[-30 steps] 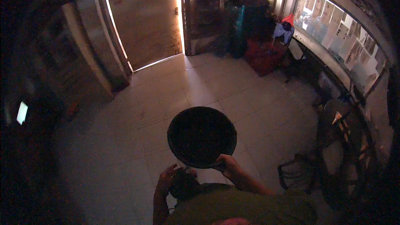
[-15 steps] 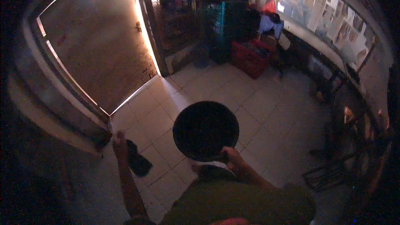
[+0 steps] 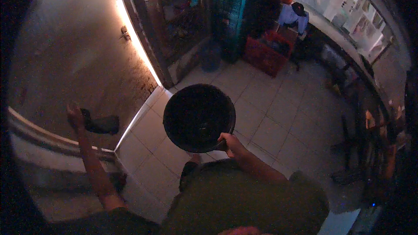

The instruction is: The person walks to a bathroom, fills a bucket with water using a dipper, washes a cloth, and then wipes the exterior of their sandals while wearing them.

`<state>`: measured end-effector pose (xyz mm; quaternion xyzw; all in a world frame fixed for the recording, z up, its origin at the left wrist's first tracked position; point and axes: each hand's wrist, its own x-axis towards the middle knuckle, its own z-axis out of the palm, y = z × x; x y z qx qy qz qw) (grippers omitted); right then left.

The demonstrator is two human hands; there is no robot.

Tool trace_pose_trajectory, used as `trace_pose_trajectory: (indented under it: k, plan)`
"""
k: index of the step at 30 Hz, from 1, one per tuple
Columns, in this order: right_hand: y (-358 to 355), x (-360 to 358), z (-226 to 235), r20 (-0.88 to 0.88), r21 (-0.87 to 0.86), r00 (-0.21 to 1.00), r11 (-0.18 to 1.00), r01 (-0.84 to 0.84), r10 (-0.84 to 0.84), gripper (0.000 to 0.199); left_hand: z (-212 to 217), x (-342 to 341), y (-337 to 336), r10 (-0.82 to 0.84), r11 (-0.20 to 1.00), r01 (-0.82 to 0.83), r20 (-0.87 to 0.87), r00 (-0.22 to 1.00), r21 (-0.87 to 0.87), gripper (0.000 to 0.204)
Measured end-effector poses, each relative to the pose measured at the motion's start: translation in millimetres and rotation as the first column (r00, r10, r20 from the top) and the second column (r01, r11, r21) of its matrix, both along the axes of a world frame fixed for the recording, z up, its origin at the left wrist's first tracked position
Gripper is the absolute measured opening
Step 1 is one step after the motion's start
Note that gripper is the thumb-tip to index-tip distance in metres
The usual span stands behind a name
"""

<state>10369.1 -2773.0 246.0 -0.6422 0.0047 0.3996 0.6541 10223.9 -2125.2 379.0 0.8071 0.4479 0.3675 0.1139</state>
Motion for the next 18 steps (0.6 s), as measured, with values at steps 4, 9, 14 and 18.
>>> trace_pose_trajectory:
  k: [4, 9, 14, 18]
  plan:
    - [114.1, 52.0, -12.3, 0.083, -0.003, 0.996, 1.000, 0.021, -0.020, 0.012, 2.1, 99.6, 178.7, 0.097, 0.985, -0.082, -0.097, 0.991, 0.153, 0.070]
    - [265.6, 116.1, 29.6, -0.389, 0.038, 0.889, 0.960, 0.279, -0.243, 0.015, 24.9, 185.0, 316.8, 0.345, 0.904, -0.235, -0.285, 0.895, 0.357, 0.082]
    - [396.4, 175.2, 49.6, -0.399, 0.037, 0.892, 0.969, 0.245, -0.211, 0.012, 53.6, 253.7, 301.7, 0.426, 0.904, -0.357, -0.439, 0.791, 0.234, 0.103]
    - [475.2, 228.8, 28.1, -0.344, -0.089, 0.937, 0.996, 0.033, -0.062, 0.013, 0.2, 268.1, 374.6, 0.466, 0.784, -0.326, -0.153, 0.872, 0.529, 0.098]
